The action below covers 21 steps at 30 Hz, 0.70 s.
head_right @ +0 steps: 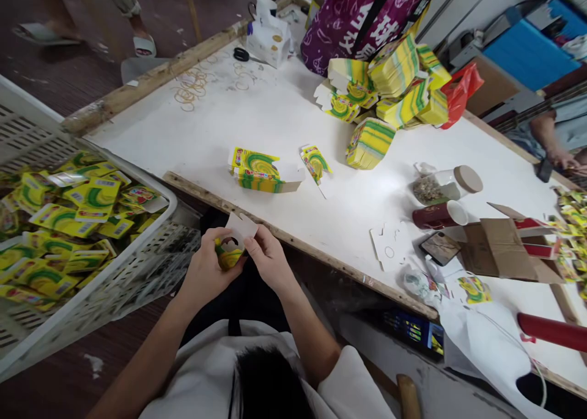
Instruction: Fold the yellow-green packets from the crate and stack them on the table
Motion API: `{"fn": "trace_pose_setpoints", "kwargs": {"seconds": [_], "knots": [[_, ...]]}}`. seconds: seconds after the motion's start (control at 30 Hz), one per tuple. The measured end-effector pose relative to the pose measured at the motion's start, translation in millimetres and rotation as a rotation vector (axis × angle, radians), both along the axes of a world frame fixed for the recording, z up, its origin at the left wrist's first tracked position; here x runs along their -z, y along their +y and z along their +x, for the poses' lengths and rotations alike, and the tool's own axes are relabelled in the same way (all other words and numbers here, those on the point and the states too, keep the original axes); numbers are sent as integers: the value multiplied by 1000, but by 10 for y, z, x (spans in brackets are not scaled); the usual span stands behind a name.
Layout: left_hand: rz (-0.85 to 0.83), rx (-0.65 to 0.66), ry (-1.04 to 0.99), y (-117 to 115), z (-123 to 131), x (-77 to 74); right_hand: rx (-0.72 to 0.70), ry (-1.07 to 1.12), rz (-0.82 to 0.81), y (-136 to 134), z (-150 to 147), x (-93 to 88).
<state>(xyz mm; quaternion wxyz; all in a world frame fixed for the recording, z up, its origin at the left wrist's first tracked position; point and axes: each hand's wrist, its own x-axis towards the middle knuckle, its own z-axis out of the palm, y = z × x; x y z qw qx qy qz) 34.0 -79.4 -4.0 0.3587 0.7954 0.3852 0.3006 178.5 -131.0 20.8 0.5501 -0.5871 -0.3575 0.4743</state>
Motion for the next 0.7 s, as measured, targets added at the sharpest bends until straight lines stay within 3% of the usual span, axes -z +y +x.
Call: {"fn": "trace_pose_setpoints", "kwargs": {"seconds": [0.2, 0.27, 0.37, 0.47, 0.57, 0.63, 0.7], "knots": [[47, 127, 16, -5, -4, -48, -151, 339, -67, 14, -66, 4], [-6, 137, 41, 6, -22, -54, -175, 236, -51, -12, -80, 0], [-148, 148, 96, 20, -32, -6, -262, -114, 11, -63, -95, -11], [-80, 143, 48, 23, 1, 68, -323, -426, 82, -78, -94, -7], [74, 24, -22, 39, 27, 78, -194, -534, 174, -48, -35, 20], [61, -12, -12, 71, 1, 39, -107, -561, 207, -24, 40, 36], [2, 10, -2, 116, -60, -13, -136, -621, 214, -7, 126, 48]]}}
